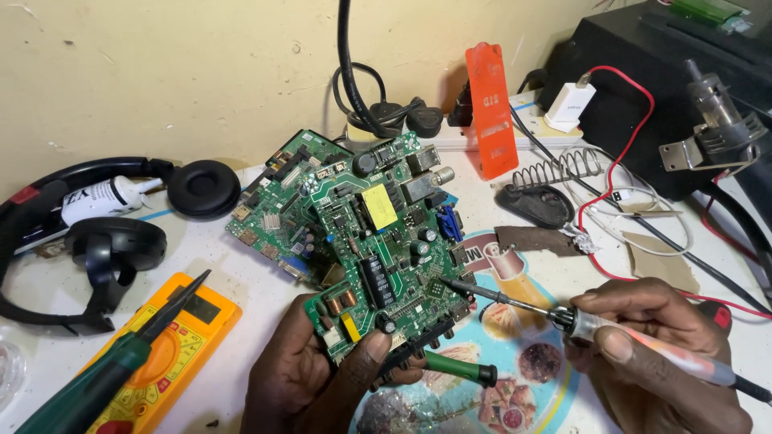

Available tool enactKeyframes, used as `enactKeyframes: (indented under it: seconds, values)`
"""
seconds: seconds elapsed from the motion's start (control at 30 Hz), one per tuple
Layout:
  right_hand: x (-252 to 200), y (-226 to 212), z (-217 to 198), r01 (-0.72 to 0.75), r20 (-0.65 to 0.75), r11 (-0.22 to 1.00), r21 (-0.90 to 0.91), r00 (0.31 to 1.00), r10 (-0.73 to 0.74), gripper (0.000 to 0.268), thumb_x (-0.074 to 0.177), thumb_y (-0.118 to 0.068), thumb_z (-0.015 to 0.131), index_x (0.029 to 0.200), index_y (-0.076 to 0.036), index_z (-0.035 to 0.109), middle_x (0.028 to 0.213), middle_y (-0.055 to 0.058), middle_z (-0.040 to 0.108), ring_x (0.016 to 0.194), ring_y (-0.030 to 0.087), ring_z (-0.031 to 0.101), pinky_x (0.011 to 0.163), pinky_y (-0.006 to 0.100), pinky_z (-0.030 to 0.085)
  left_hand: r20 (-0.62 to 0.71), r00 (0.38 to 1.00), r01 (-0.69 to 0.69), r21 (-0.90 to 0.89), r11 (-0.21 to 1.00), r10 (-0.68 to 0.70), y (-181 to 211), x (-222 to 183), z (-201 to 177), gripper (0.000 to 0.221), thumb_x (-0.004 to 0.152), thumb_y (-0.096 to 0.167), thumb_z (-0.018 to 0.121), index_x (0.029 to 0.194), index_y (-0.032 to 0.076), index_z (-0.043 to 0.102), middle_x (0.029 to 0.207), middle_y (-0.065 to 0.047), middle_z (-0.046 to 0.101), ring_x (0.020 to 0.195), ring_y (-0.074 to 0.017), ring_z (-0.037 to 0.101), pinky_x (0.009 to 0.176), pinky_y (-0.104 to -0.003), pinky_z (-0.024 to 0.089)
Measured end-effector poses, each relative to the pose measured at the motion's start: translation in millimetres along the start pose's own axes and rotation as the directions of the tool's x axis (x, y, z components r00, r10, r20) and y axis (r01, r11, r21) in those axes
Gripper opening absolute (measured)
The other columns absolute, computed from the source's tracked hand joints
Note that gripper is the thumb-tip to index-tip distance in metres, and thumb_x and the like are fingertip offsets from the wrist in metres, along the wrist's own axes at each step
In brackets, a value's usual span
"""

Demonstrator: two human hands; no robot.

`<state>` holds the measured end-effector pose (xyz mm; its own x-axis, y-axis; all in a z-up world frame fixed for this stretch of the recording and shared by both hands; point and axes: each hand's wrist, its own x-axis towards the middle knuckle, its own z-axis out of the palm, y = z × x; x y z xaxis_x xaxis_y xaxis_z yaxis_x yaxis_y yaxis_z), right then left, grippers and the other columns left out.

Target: Soldering electronic components onto a circuit board using a soldering iron and solder wire at a repair workbench.

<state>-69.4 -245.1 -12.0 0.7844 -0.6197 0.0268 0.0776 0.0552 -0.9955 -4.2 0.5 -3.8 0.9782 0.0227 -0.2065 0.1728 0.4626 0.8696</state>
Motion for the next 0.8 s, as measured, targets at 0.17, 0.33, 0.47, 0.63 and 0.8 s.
enactKeyframes:
  seconds: [0.17, 0.33, 0.47, 0.63, 0.8]
  values:
    - [-2, -5, 3, -0.031, 0.015, 1.0, -0.002, 0.999, 0.031, 0.038, 0.078, 0.002, 0.059, 0.11, 0.02, 0.068, 0.091, 0.035, 0.071, 0.077, 0.042, 0.067, 0.069, 0.044, 0.055, -0.039, 0.996, 0.085, 0.006, 0.996, -0.085, 3, 2, 2, 0.054, 0.069, 0.0, 0.076, 0.123, -0.006, 0.077, 0.1, -0.031, 0.088, 0.074, -0.0461, 0.084, 0.054, -0.057, 0.076]
    - [-2, -8, 5, -0.027, 0.025, 1.0, 0.016, 0.999, 0.026, 0.038, 0.078, 0.002, 0.06, 0.11, 0.021, 0.067, 0.092, 0.033, 0.07, 0.076, 0.041, 0.067, 0.069, 0.044, 0.056, -0.064, 0.989, 0.131, -0.02, 0.991, -0.132, 7, 0, 4, 0.055, 0.069, -0.003, 0.075, 0.123, -0.008, 0.077, 0.098, -0.035, 0.087, 0.072, -0.0499, 0.083, 0.057, -0.06, 0.074]
    - [5, 9, -6, 0.169, 0.111, 0.972, 0.166, 0.976, -0.188, 0.04, 0.076, -0.019, 0.071, 0.103, 0.011, 0.069, 0.098, 0.025, 0.072, 0.068, 0.034, 0.07, 0.062, 0.032, 0.058, -0.009, 0.996, 0.087, 0.019, 0.996, -0.087, 2, 4, -1, 0.054, 0.069, 0.002, 0.077, 0.123, -0.006, 0.077, 0.099, -0.031, 0.089, 0.073, -0.0448, 0.085, 0.055, -0.056, 0.076]
    - [19, 6, -24, 0.103, 0.113, 0.953, 0.286, 0.984, -0.14, 0.039, 0.089, -0.025, 0.07, 0.112, 0.006, 0.066, 0.085, 0.023, 0.065, 0.067, 0.026, 0.06, 0.062, 0.029, 0.05, -0.076, 0.962, 0.257, -0.077, 0.963, -0.263, 24, -2, 9, 0.06, 0.07, -0.009, 0.073, 0.129, -0.01, 0.077, 0.098, -0.042, 0.086, 0.061, -0.0553, 0.075, 0.057, -0.061, 0.066]
    - [34, 9, -30, 0.052, 0.097, 0.921, 0.387, 0.991, -0.096, 0.033, 0.098, -0.029, 0.071, 0.114, 0.0, 0.068, 0.088, 0.015, 0.063, 0.077, 0.02, 0.061, 0.066, 0.022, 0.049, -0.068, 0.957, 0.281, -0.011, 0.96, -0.281, 27, -2, 6, 0.068, 0.062, -0.007, 0.076, 0.131, -0.004, 0.076, 0.132, -0.018, 0.084, 0.124, -0.0338, 0.076, 0.102, -0.05, 0.057]
